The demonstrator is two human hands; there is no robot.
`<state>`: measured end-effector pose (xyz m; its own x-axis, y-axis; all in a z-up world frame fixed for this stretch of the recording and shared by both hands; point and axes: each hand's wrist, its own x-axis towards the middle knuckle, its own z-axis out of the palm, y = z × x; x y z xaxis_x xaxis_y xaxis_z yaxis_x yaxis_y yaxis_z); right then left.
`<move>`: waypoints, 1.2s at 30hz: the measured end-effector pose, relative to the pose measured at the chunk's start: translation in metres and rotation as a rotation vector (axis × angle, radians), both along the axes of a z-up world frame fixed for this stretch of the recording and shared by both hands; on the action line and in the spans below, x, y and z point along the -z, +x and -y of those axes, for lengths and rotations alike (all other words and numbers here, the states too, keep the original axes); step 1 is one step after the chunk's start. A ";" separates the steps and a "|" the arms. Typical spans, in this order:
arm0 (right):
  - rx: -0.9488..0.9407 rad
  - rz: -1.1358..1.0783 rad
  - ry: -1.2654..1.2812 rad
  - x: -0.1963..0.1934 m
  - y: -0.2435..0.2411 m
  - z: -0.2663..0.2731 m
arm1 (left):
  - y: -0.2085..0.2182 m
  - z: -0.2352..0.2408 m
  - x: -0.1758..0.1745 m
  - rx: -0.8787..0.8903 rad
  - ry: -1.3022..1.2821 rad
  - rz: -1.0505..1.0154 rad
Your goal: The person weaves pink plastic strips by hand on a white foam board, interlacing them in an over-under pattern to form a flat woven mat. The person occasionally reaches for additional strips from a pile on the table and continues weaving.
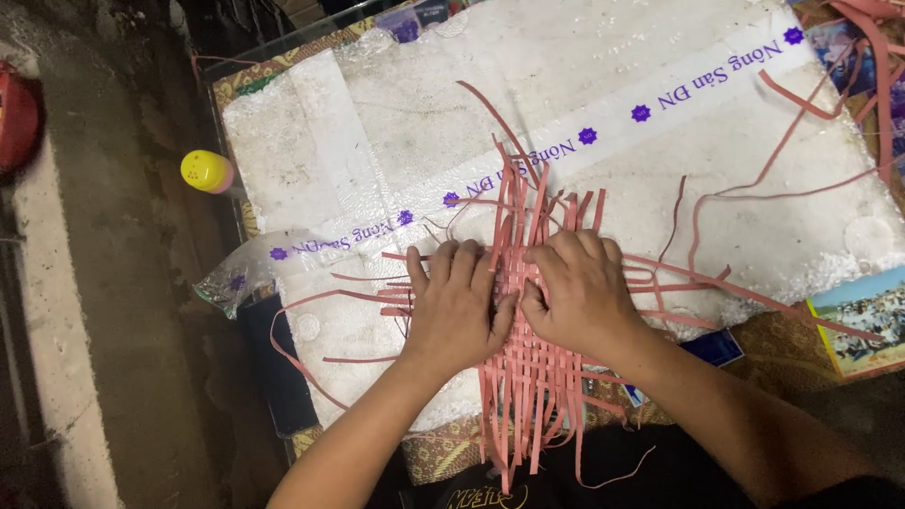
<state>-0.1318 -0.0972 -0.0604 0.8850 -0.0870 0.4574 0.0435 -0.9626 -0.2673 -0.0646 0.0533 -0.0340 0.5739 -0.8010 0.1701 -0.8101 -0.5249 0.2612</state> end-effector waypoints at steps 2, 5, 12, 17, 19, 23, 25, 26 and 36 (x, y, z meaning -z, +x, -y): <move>0.015 -0.028 0.003 -0.001 -0.001 -0.002 | 0.000 0.000 0.006 0.001 0.000 -0.007; 0.032 -0.059 0.029 0.000 0.001 -0.003 | 0.003 0.000 0.012 0.002 -0.006 -0.019; 0.040 -0.128 0.083 0.000 0.005 0.000 | 0.005 0.003 0.016 -0.008 0.035 -0.070; 0.043 -0.144 0.080 0.000 0.005 0.001 | 0.005 0.003 0.015 -0.003 0.079 -0.079; 0.041 -0.153 0.089 -0.002 0.006 0.000 | 0.005 0.004 0.014 0.003 0.094 -0.086; 0.041 -0.149 0.097 0.000 0.006 0.001 | 0.006 0.006 0.012 0.014 0.116 -0.105; 0.018 -0.118 0.102 -0.001 0.005 0.001 | 0.005 0.006 0.013 0.013 0.114 -0.108; 0.021 -0.117 0.101 -0.003 0.003 0.002 | 0.005 0.005 0.013 0.016 0.114 -0.107; 0.053 -0.047 0.121 -0.004 -0.025 0.017 | 0.000 0.007 0.010 0.074 0.016 0.116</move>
